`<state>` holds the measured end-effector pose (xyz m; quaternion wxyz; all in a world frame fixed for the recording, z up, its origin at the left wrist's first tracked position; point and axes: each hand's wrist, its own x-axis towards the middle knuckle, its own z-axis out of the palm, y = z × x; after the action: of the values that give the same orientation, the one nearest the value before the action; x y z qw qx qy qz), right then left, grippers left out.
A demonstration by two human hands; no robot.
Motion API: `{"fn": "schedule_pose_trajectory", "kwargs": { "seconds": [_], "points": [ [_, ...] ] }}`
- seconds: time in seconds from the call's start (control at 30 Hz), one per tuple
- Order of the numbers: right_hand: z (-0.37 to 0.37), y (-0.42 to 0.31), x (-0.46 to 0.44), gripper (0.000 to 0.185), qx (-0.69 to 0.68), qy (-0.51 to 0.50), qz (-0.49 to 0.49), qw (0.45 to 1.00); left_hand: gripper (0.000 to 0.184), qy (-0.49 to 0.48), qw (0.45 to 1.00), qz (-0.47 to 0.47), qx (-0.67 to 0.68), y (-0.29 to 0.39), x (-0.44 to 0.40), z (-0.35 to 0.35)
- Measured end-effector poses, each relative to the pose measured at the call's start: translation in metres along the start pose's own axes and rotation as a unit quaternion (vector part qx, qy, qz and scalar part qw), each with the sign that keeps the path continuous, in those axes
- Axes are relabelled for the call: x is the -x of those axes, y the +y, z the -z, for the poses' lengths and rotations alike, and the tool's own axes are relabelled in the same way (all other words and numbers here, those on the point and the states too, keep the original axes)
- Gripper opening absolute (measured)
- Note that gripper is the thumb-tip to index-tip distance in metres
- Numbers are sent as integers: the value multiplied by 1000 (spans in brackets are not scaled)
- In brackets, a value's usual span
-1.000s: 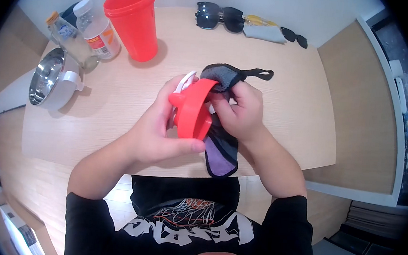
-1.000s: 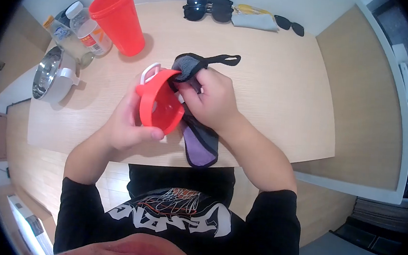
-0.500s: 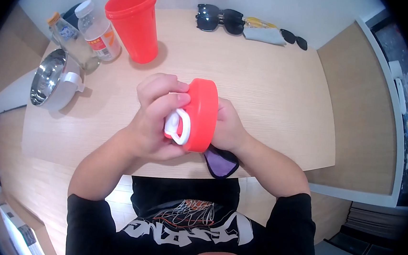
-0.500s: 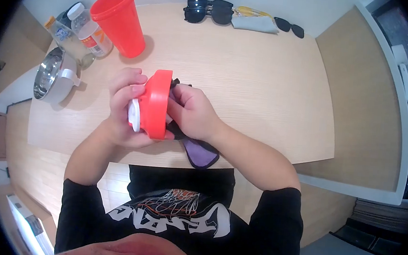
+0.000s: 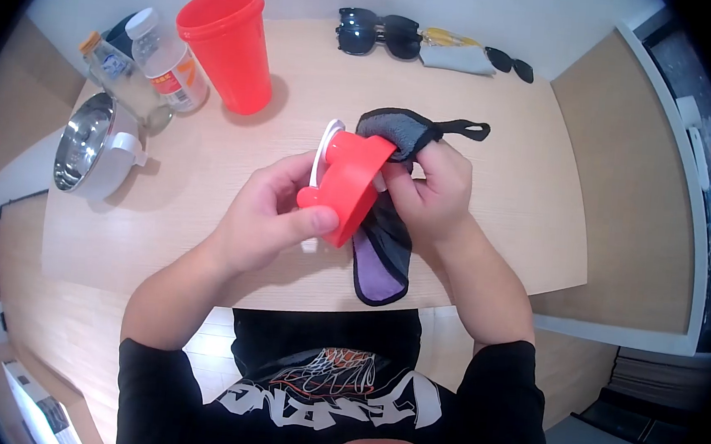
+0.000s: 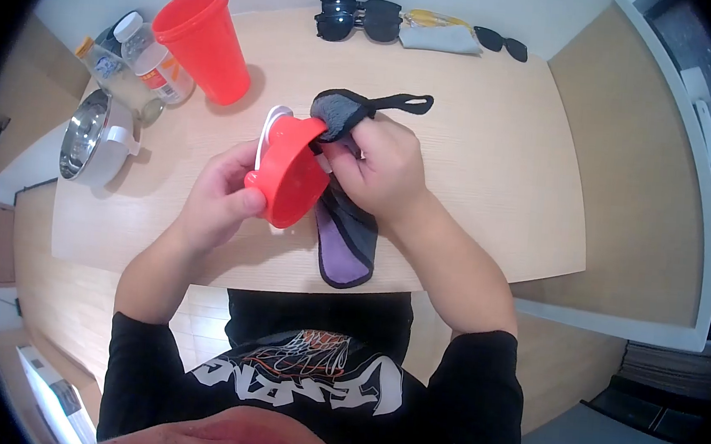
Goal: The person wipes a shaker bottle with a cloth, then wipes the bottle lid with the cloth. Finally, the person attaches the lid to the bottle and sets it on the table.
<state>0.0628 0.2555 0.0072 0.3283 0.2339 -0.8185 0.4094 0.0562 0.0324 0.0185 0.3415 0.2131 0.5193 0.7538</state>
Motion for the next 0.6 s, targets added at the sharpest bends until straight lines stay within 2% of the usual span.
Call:
{"fn": "schedule_pose_trajectory", "kwargs": {
  "seconds": [0.03, 0.1, 0.13, 0.2, 0.3, 0.33, 0.4, 0.5, 0.6],
  "points": [
    [-2, 2, 1, 23, 0, 13, 13, 1000, 73, 1, 999, -32, -19, 0, 1, -4],
    [-9, -1, 8, 22, -139, 7, -91, 986, 77, 3, 994, -98, -57, -1, 2, -8],
    [-11, -4, 11, 21, -207, 5, -142, 968, 80, 19, 979, -144, -142, -3, 2, -7],
    [-14, -11, 13, 22, -252, 5, -153, 956, 87, 50, 921, -233, -307, -10, 2, 0],
    [-15, -16, 15, 27, -278, -11, -129, 952, 98, 30, 808, -337, -481, -5, 1, 8],
    [-14, -16, 15, 28, -269, -19, -111, 957, 102, 5, 783, -361, -506, -5, -1, 14],
    [-14, -16, 16, 28, -284, -30, -93, 954, 103, -17, 782, -388, -487, -8, -4, 22],
    [-14, -20, 23, 25, -389, -87, -226, 889, 103, -27, 780, -397, -483, -8, -5, 20],
    [-15, -18, 23, 22, -349, -129, -222, 901, 101, 7, 768, -418, -486, -16, -6, 15]
  ]
}}
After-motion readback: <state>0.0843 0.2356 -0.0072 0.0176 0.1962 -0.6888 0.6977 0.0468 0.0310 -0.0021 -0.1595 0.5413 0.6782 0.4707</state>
